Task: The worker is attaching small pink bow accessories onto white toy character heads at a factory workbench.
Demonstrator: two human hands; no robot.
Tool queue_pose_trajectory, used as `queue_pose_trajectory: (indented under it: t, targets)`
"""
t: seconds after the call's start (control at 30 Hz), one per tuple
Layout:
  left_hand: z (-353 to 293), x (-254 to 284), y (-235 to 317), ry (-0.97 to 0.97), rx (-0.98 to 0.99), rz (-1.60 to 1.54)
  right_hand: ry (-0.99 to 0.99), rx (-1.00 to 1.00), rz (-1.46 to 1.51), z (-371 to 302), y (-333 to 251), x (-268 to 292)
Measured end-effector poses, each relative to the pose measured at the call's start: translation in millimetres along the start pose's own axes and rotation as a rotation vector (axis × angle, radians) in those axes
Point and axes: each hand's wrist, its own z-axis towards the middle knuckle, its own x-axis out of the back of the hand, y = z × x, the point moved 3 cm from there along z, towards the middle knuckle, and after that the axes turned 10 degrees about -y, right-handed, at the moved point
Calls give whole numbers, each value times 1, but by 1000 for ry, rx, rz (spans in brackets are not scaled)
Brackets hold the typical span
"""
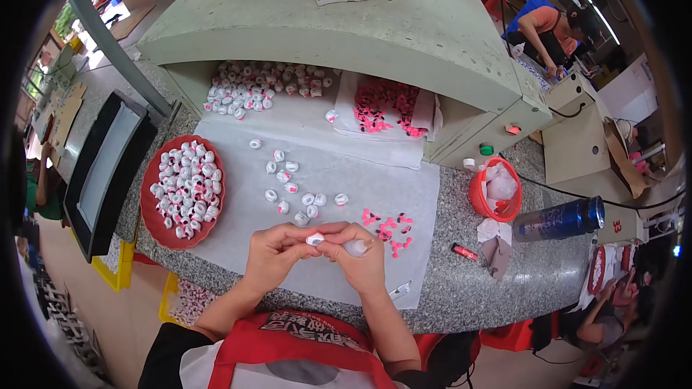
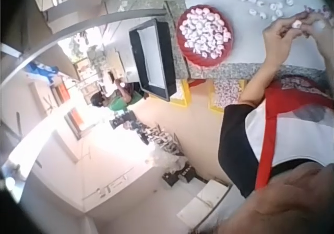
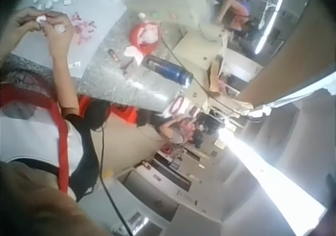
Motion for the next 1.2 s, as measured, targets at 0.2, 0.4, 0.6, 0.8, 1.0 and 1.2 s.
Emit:
queue_pose_trajectory:
  t: [0.2, 0.4, 0.6, 0.8, 1.0, 1.2]
  targets:
    - [-11, 109, 12, 665, -116, 834, 193, -147, -260, 1, 19, 9]
    - [8, 95, 7, 627, -288, 1376, 215, -128, -384, 4, 17, 11]
    - [30, 77, -28, 263, -287, 1353, 173, -12, -361, -11, 10, 9]
    - [18, 44, -7, 155, 208, -262, 187, 32, -213, -10, -11, 6]
    - [16, 15, 3, -13, 97, -684, 332, 130, -327, -28, -37, -1]
    - [9, 3, 0, 30, -115, -284, 378, 314, -579, -42, -55, -16]
